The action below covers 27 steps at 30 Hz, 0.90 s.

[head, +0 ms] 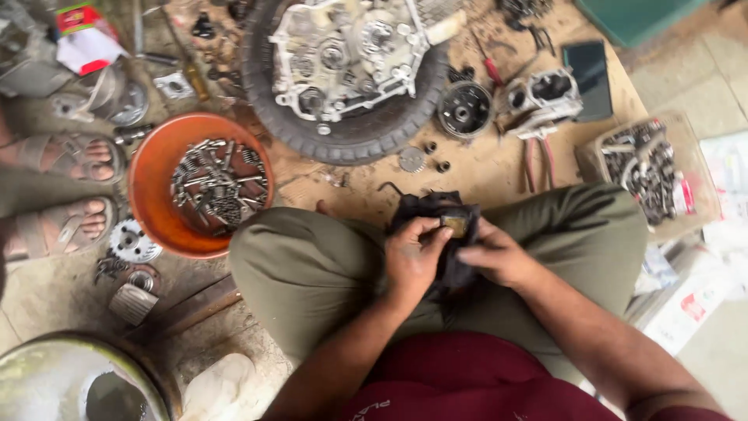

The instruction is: The person sits on the floor of a motorcycle repair workshop and works on a crankcase resting on a tire, unscrewing and removing bolts and small components by hand and placing them into a bowl of parts. They wipe the casing with a black cloth and rub a gasket surface with a small abrasive block, while another person occasionally assists at the top of the frame.

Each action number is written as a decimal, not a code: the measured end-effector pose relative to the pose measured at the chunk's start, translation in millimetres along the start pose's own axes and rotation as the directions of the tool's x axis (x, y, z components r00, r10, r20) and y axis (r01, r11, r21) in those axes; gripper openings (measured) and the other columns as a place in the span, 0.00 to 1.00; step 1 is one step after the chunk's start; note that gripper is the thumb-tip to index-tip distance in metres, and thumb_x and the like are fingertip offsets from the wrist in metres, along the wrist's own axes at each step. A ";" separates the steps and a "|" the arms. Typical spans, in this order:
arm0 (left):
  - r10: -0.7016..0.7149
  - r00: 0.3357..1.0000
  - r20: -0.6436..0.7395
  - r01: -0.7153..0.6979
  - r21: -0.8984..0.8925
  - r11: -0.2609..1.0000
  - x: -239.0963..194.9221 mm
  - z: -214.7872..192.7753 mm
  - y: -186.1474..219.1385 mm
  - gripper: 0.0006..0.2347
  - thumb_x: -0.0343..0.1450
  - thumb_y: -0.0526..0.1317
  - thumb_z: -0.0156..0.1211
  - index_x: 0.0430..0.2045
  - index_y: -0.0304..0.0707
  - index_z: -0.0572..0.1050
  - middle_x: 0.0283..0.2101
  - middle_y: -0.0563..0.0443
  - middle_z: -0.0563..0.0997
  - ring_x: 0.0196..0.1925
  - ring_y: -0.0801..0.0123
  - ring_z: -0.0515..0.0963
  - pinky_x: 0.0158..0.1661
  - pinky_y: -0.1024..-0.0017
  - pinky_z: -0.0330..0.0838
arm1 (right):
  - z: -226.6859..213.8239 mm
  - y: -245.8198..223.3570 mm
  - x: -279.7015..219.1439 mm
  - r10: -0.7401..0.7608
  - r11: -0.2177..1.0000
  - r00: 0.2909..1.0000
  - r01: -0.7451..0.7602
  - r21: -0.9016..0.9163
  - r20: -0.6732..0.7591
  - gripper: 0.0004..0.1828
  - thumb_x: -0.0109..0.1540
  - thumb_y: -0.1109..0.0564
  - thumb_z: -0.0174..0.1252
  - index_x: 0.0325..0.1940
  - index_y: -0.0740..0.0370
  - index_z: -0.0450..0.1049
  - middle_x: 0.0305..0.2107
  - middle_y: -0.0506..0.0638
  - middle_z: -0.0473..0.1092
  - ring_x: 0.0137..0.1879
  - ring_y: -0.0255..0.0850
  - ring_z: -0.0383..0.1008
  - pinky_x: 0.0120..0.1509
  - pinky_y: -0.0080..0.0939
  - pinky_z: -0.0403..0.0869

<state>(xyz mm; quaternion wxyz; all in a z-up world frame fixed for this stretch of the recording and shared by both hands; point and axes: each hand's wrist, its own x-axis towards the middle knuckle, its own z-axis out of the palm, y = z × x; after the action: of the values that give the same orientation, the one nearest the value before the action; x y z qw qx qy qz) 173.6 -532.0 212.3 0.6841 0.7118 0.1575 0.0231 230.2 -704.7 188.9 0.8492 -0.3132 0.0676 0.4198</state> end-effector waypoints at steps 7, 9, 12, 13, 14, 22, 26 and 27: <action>0.071 0.997 -0.012 -0.071 0.017 0.997 6.8 -7.3 -16.2 0.06 0.71 0.34 0.68 0.36 0.29 0.79 0.34 0.53 0.84 0.34 0.75 0.80 0.38 0.74 0.76 | -21.3 20.3 2.2 -0.298 0.488 0.954 0.135 -0.862 -0.019 0.18 0.61 0.52 0.69 0.48 0.68 0.77 0.36 0.52 0.78 0.42 0.34 0.75 0.50 0.37 0.75; 0.072 0.996 -0.048 -0.075 -0.061 0.995 18.9 -22.3 -3.6 0.06 0.72 0.33 0.66 0.38 0.30 0.78 0.36 0.54 0.83 0.37 0.75 0.80 0.41 0.75 0.76 | -16.2 15.6 -1.9 -0.313 0.309 0.935 -0.067 -0.949 -0.168 0.18 0.61 0.48 0.70 0.41 0.68 0.80 0.27 0.54 0.77 0.33 0.36 0.75 0.42 0.38 0.75; 0.053 0.956 -0.290 -0.107 -0.176 0.979 47.5 -58.2 25.3 0.06 0.71 0.35 0.66 0.37 0.35 0.77 0.36 0.53 0.83 0.34 0.75 0.80 0.39 0.76 0.75 | -25.4 10.3 -7.0 -0.281 0.407 0.946 -0.033 -0.913 -0.160 0.16 0.64 0.50 0.65 0.37 0.68 0.79 0.23 0.51 0.77 0.31 0.33 0.75 0.39 0.39 0.76; 0.034 0.948 -0.316 -0.056 -0.060 0.997 58.0 -71.6 31.2 0.05 0.73 0.37 0.65 0.36 0.35 0.77 0.34 0.52 0.82 0.32 0.75 0.78 0.35 0.76 0.72 | -32.9 8.7 -3.8 -0.223 0.439 0.953 -0.089 -0.894 -0.205 0.16 0.65 0.50 0.64 0.40 0.67 0.79 0.26 0.51 0.78 0.34 0.33 0.76 0.42 0.39 0.76; 0.012 0.939 -0.344 0.008 0.055 0.998 65.4 -85.9 36.3 0.06 0.75 0.39 0.64 0.34 0.35 0.77 0.32 0.52 0.80 0.30 0.75 0.76 0.31 0.75 0.69 | -39.8 9.6 -2.9 -0.156 0.470 0.955 -0.152 -0.870 -0.251 0.16 0.66 0.49 0.63 0.44 0.67 0.78 0.28 0.52 0.79 0.36 0.33 0.76 0.45 0.39 0.76; 0.388 0.727 -0.566 -0.542 -0.127 0.831 181.2 -128.8 110.4 0.03 0.76 0.35 0.61 0.40 0.36 0.76 0.39 0.50 0.81 0.34 0.74 0.77 0.33 0.76 0.73 | -9.1 -37.5 59.8 -0.280 0.791 0.918 0.055 -0.609 -0.280 0.25 0.59 0.56 0.68 0.57 0.67 0.70 0.44 0.51 0.76 0.46 0.36 0.77 0.53 0.38 0.76; 0.391 0.679 -0.622 -0.616 -0.193 0.763 228.9 -143.0 44.6 0.03 0.77 0.32 0.64 0.36 0.35 0.75 0.36 0.52 0.79 0.32 0.75 0.73 0.31 0.77 0.70 | 31.2 -72.0 135.5 -0.573 0.484 0.768 0.035 -0.874 -0.286 0.20 0.66 0.53 0.67 0.55 0.68 0.73 0.42 0.56 0.77 0.48 0.48 0.77 0.57 0.44 0.75; 0.385 0.681 -0.623 -0.613 -0.197 0.765 230.5 -147.2 40.4 0.03 0.77 0.32 0.64 0.36 0.35 0.75 0.36 0.52 0.79 0.32 0.75 0.73 0.31 0.77 0.70 | 27.2 -71.6 166.2 -0.571 0.482 0.768 0.029 -0.875 -0.289 0.20 0.66 0.53 0.67 0.55 0.68 0.73 0.42 0.56 0.77 0.48 0.48 0.77 0.57 0.44 0.75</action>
<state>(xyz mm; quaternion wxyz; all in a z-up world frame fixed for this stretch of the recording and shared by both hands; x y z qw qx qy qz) 363.6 -331.4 219.1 0.7026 0.5379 0.1335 0.4463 386.4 -609.6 181.8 0.5994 -0.7894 0.0410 0.1262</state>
